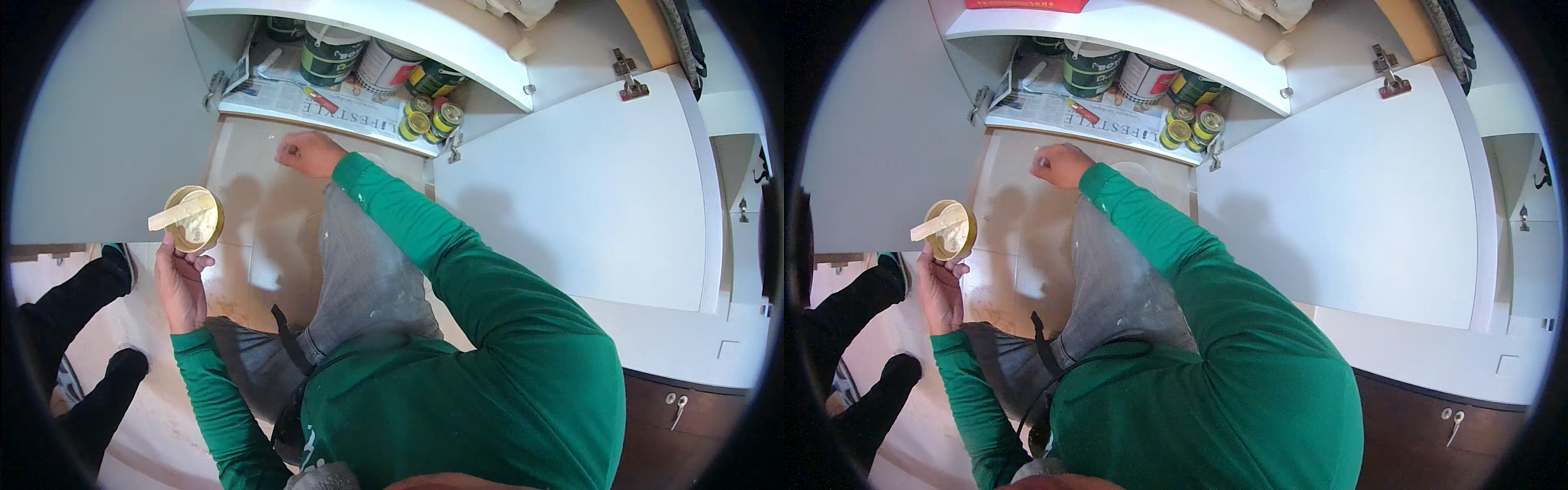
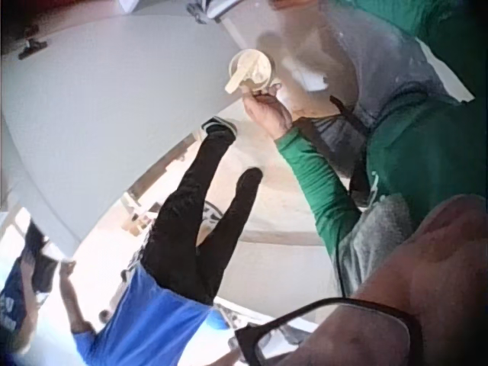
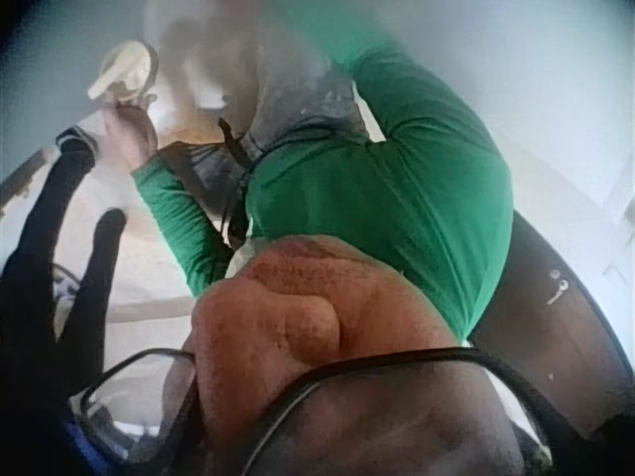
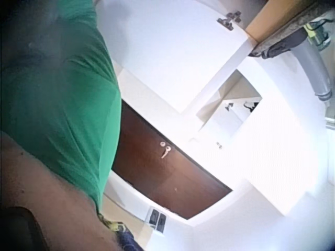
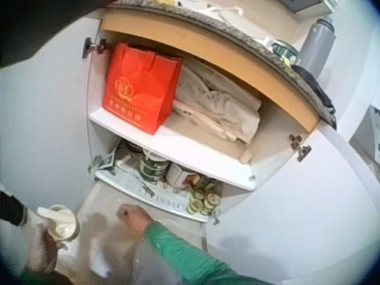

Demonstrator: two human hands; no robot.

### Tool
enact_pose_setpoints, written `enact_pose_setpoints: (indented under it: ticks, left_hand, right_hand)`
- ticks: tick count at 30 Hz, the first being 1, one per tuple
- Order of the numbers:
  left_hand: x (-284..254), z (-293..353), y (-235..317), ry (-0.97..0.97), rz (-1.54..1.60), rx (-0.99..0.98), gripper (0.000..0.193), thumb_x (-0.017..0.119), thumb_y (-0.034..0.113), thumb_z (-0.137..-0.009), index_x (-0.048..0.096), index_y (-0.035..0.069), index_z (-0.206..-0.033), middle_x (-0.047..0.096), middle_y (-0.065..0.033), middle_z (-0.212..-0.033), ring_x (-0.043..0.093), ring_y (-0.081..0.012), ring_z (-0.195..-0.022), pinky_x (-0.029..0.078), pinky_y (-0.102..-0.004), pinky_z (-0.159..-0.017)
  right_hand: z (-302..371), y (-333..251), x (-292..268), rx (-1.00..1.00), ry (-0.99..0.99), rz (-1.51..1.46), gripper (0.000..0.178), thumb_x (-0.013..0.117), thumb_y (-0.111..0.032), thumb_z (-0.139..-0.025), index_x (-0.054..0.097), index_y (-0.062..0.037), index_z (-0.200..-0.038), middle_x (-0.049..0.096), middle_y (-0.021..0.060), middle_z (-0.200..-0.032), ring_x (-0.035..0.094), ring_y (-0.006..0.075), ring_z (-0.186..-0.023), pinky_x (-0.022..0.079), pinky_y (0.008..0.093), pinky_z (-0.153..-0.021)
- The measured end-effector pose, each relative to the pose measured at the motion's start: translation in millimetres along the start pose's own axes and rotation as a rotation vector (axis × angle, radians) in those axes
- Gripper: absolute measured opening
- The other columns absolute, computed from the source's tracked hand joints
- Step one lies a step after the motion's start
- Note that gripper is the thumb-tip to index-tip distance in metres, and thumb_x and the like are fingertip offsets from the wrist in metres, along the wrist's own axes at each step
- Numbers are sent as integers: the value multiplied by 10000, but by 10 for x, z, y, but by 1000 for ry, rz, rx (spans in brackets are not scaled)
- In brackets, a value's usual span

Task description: The person handles a small stick, then picks up a small container and walks to a cabinet. They open the cabinet, retrieve a paint bucket, and pour some of its contents into the small container.

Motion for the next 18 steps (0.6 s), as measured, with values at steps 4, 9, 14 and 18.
enact_pose_setpoints:
  ticks: [4,9,14,18]
  left_hand:
    - [-79,-143,-86,27,-43,12,405,550,354,-1088,603,-2,-1273,683,-79,-1056,655,-139,-869,588,-323,-688]
    - [-280,-308,-542,8,46,-31,439,548,372,-1087,591,7,-1326,700,-89,-1144,688,-175,-994,556,-318,-766]
    - [-157,-236,-785,-7,62,-59,484,554,404,-1077,591,9,-1356,706,-103,-1201,700,-193,-1037,529,-311,-787]
    - [26,-321,-822,-27,24,-90,473,560,406,-1069,626,10,-1320,722,-100,-1167,709,-187,-998,531,-309,-769]
  right_hand:
    - [39,-79,5,41,7,-26,310,707,-375,-932,768,-86,-1025,762,180,-952,728,369,-893,565,470,-842]
    - [181,234,73,117,-148,28,312,708,-352,-943,769,-69,-1060,764,164,-983,727,319,-915,565,409,-840]
    - [449,403,-194,232,-153,-61,322,704,-344,-959,766,-58,-1090,767,121,-933,723,224,-852,563,369,-794]
    - [589,748,-265,394,-166,-134,298,705,-325,-969,772,-62,-1093,768,105,-919,707,180,-815,561,351,-780]
Point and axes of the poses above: each hand's wrist, its own z-axis away from the middle knuckle, its own x-axis out of the palm, y = z × x, the point moved 9 cm from there along -z, towards the middle knuckle
